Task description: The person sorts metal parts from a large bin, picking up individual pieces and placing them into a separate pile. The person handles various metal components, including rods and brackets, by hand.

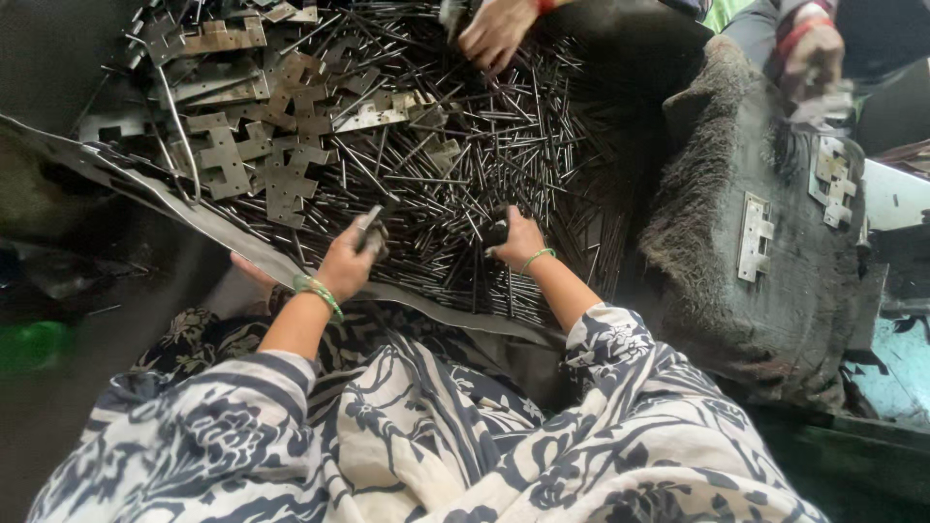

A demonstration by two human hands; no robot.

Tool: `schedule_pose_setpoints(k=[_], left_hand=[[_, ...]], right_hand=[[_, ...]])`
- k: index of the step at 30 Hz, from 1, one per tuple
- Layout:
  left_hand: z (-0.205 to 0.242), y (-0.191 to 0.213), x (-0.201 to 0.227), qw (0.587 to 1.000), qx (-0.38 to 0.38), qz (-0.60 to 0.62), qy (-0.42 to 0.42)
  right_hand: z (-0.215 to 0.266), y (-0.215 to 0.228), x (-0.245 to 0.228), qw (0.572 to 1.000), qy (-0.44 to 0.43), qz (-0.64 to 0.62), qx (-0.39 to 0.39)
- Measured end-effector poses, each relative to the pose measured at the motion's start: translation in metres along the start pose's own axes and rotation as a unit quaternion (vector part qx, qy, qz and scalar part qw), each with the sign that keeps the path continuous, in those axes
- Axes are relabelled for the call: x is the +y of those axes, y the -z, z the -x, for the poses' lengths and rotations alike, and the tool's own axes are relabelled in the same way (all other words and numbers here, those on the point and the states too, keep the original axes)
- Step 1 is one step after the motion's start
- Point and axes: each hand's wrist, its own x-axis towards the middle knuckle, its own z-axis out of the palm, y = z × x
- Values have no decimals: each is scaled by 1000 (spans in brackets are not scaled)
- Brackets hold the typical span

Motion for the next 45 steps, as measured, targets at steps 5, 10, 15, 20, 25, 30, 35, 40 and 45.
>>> schedule_pose_setpoints(k=[5,10,15,20,25,30,35,40,45], left_hand=[[16,6,14,871,112,428,213],[32,22,37,807,84,571,128],[41,26,44,795,91,587,123],[44,26,50,833,91,535,106],[47,9,63,815,46,559,144],[50,-17,73,806,-6,579,123],[56,-34,78,778,-13,603,174],[52,-45,66,774,-42,610,161],[44,-74,52,701,-21,698,142]], right_hand=[[-4,-4,6,995,35,51,78],[-25,11,5,997,-32,68,-17],[-3,37,6,967,8,-243,-80],[66,78,-2,967,29,-244,-64],[112,122,-13,902,49,-426,55],[111,136,-25,612,69,-786,48],[97,124,-64,371,48,-922,-100],[97,108,-122,693,-37,-710,-118],[107,59,-178,964,126,-226,-57]])
